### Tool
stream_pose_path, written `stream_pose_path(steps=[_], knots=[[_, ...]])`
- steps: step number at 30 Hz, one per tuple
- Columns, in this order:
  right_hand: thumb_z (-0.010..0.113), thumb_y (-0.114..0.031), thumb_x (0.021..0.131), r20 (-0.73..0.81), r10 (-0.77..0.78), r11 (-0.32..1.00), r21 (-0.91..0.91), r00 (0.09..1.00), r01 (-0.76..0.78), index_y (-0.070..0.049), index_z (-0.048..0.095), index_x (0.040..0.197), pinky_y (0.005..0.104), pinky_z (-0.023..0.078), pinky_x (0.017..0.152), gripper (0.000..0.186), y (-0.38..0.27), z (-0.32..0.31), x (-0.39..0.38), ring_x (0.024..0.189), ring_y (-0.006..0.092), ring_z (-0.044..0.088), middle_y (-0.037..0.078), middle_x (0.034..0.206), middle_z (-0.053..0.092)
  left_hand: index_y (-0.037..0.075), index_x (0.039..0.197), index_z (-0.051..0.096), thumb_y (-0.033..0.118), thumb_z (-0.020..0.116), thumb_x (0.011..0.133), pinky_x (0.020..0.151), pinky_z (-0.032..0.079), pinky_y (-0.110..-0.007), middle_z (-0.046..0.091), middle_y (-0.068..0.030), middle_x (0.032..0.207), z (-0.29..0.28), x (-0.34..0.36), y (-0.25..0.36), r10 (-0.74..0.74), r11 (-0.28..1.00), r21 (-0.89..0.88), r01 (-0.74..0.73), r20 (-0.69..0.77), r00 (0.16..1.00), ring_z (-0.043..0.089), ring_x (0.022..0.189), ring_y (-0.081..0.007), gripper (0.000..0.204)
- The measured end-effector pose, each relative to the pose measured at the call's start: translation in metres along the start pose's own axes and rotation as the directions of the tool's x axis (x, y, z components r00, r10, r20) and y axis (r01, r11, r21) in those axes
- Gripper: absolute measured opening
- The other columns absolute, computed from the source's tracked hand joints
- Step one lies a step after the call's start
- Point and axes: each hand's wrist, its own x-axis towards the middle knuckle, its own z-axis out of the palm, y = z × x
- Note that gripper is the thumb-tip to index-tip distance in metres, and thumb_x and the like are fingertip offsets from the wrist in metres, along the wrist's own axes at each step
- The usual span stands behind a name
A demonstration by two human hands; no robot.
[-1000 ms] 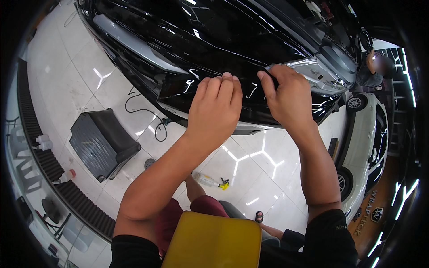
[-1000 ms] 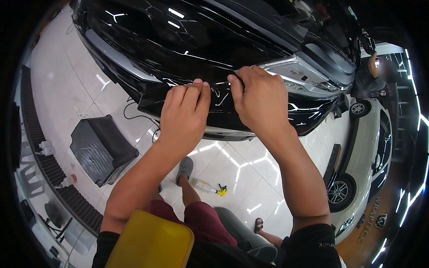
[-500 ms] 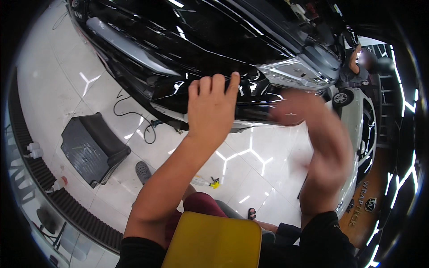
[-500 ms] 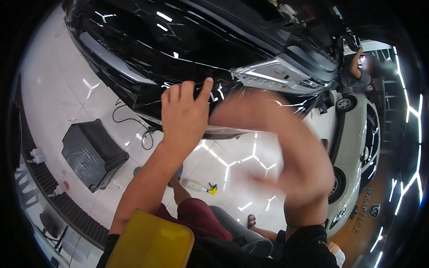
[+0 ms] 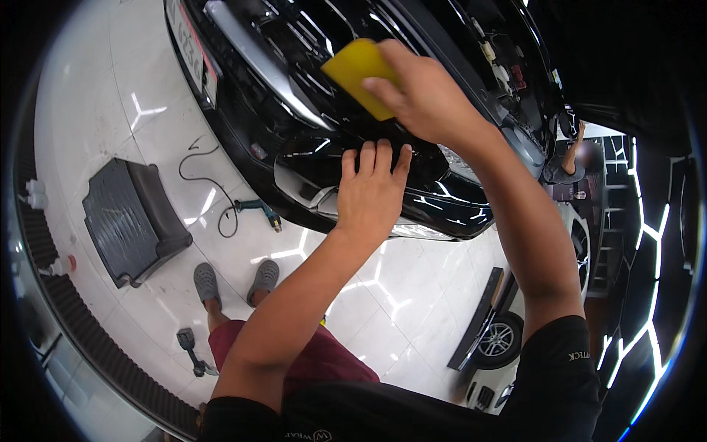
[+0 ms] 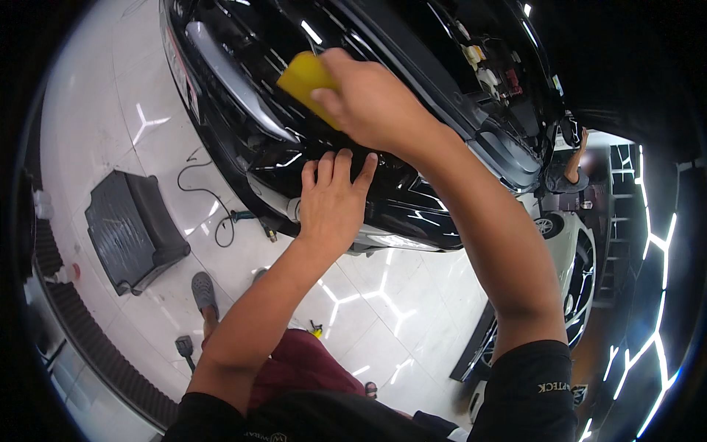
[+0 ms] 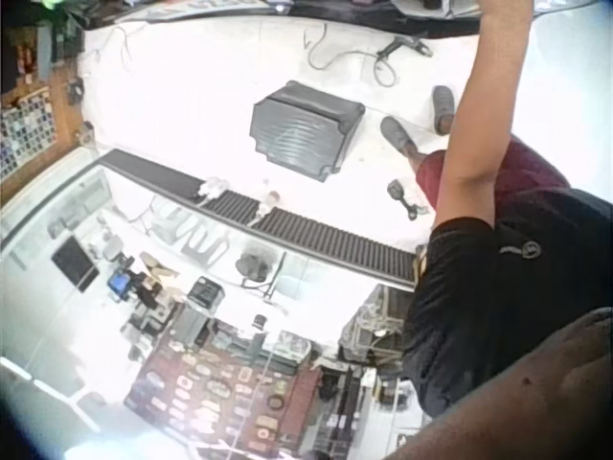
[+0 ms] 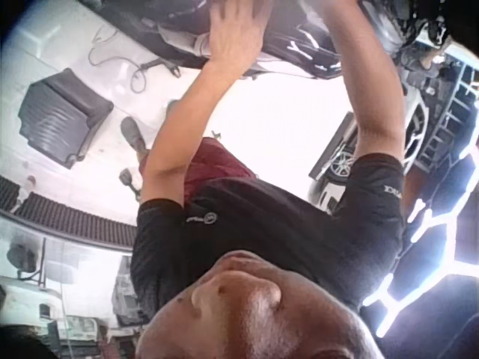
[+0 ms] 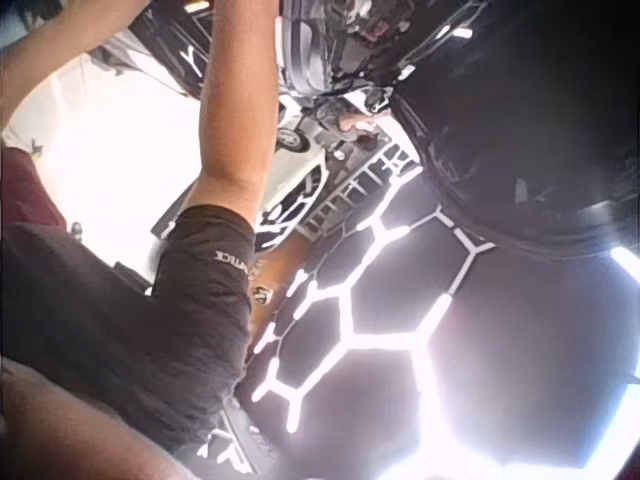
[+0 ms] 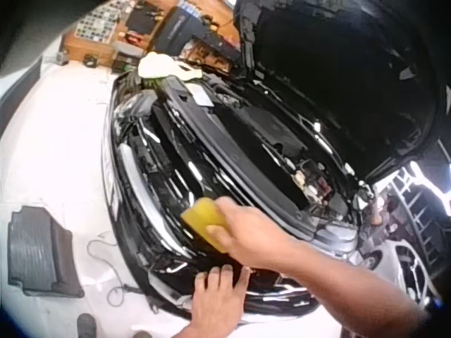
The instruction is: The person applies a transparent protective film to the front bumper of a black car. They use a yellow squeegee to smooth the film, a red squeegee for edges, and a microfiber cloth to wipe the surface. A utility knife is used to trim excess film along the bumper contours.
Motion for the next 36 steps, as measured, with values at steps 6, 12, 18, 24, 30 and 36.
stream_pose_path(steps=[6,12,18,24,30,36], knots=[[0.062,-0.011,0.089,0.350,-0.115,0.914,-0.330,0.930,0.237,-0.004,0.057,0.114,0.0441,0.055,0.080,0.027,-0.007,-0.002,0.000,0.091,0.0323,0.070,0.017,0.096,0.070,0.006,0.124,0.065,0.006,0.064,0.085,0.101,0.041,-0.051,0.056,-0.0163,0.125,-0.005,-0.020,-0.009,0.012,0.983,-0.184,-0.026,-0.078,0.997,0.051,0.120,-0.0362,0.040],[0.061,-0.007,0.089,0.469,-0.064,0.853,-0.432,0.881,0.292,-0.005,0.059,0.109,0.0426,0.053,0.083,0.019,-0.003,-0.016,-0.041,0.093,0.0307,0.068,0.013,0.098,0.069,-0.003,0.122,0.062,0.008,0.064,0.093,0.083,0.055,-0.034,0.065,-0.0170,0.113,-0.037,-0.015,-0.048,-0.594,0.561,-0.704,0.435,0.024,0.804,0.066,0.101,-0.0262,0.031],[0.060,-0.006,0.089,0.331,-0.051,0.916,-0.361,0.942,0.176,-0.004,0.056,0.107,0.0416,0.054,0.077,0.018,-0.007,-0.002,-0.038,0.091,0.0303,0.066,0.013,0.095,0.066,-0.006,0.113,0.061,0.018,0.072,0.091,0.072,0.055,-0.025,0.068,-0.0095,0.095,-0.046,0.035,-0.098,-0.653,-0.106,-0.830,0.547,0.473,0.591,0.066,0.081,-0.0144,0.034],[0.061,-0.010,0.091,0.284,0.064,0.983,-0.183,0.957,-0.012,-0.001,0.055,0.099,0.0447,0.052,0.076,0.012,-0.004,0.000,-0.048,0.086,0.0350,0.066,0.018,0.093,0.065,-0.003,0.099,0.063,0.017,0.077,0.087,0.064,0.055,-0.024,0.066,-0.0083,0.083,-0.042,0.046,-0.091,-0.708,-0.018,-0.795,0.606,0.438,0.554,0.064,0.069,-0.0136,0.028],[0.061,-0.013,0.095,0.115,0.284,0.956,0.040,0.952,-0.291,0.002,0.050,0.100,0.0473,0.050,0.075,0.019,-0.012,0.012,-0.058,0.084,0.0433,0.064,0.026,0.093,0.064,-0.007,0.115,0.051,0.004,0.070,0.090,0.073,0.060,-0.029,0.062,-0.0121,0.092,-0.029,0.039,-0.073,-0.777,-0.030,-0.806,0.591,0.391,0.494,0.067,0.078,-0.0194,0.034],[0.061,-0.009,0.092,-0.056,0.254,0.963,0.108,0.966,-0.247,0.002,0.050,0.098,0.0510,0.049,0.075,0.017,-0.008,0.027,-0.072,0.083,0.0461,0.062,0.026,0.089,0.062,-0.005,0.107,0.051,0.002,0.070,0.089,0.073,0.060,-0.030,0.061,-0.0118,0.090,-0.038,0.056,-0.067,-0.775,-0.234,-0.744,0.626,0.531,0.341,0.066,0.079,-0.0208,0.026]])
